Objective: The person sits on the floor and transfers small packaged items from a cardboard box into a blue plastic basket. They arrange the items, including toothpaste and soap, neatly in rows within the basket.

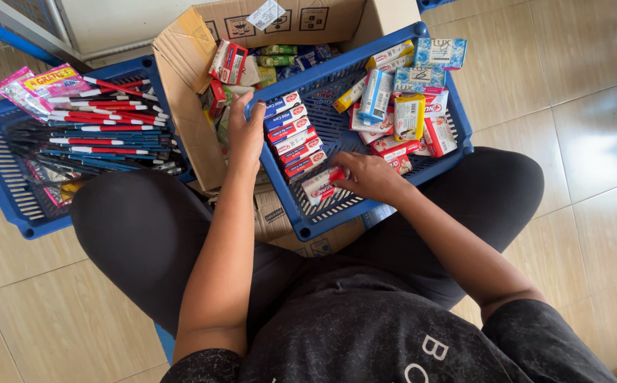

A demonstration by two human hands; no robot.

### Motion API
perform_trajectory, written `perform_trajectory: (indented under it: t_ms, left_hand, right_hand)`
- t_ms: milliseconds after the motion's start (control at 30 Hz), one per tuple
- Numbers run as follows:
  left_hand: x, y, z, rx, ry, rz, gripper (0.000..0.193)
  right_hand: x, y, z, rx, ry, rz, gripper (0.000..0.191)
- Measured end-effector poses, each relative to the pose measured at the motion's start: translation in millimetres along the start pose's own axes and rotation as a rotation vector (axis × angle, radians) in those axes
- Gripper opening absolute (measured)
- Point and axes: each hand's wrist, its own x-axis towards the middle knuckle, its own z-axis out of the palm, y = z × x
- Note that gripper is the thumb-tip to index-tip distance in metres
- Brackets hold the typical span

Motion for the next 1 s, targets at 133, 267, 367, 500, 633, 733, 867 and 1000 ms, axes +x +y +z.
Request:
perform_trajectory:
  t_ms: [133, 267, 367, 500, 633, 733, 867, 1000]
  left_hand:
    - [-2.1, 3.8, -1.2, 0.006, -0.002, -0.017, 0.051]
    - [-3.9, 6.7, -1.3, -0.019, -0.012, -0.045, 0.052]
    - [-2.6, 6.4, -0.8, 0.0, -0.006, -0.024, 0.052]
    - [-0.5, 2.5, -1.1, -0.002, -0.01, -0.018, 0.052]
    - [0.5, -2.7, -0.4, -0.013, -0.007, 0.001, 0.051]
    - [1.8, -6.7, -2.0, -0.017, -0.009, 0.007, 0.05]
    - [4.8, -12.9, -1.3, 0.021, -0.001, 0.059, 0.047]
    - [7.4, -16.5, -2.0, -0.036, -0.024, 0.068, 0.045]
  right_hand:
    - [0.0, 4.2, 7.3, -0.096, -0.038, 0.018, 0.038]
    - [0.9, -1.9, 11.4, -0.135, 0.032, -0.094, 0.059]
    - [1.5, -10.2, 12.2, -0.134, -0.083, 0.052, 0.047]
    - [1.9, -18.9, 11.2, -0.063, -0.088, -0.026, 0.039]
    - [6.4, -27.3, 18.5, -0.058, 0.104, -0.103, 0.035]
    - [11.6, -32.0, 26.7, -0.107, 0.215, -0.116, 0.036]
    - [9.5, -35.2, 31.7, -0.103, 0.364, -0.139, 0.037]
    - [11.9, -38.4, 30.2, -0.101, 0.335, -0.065, 0.036]
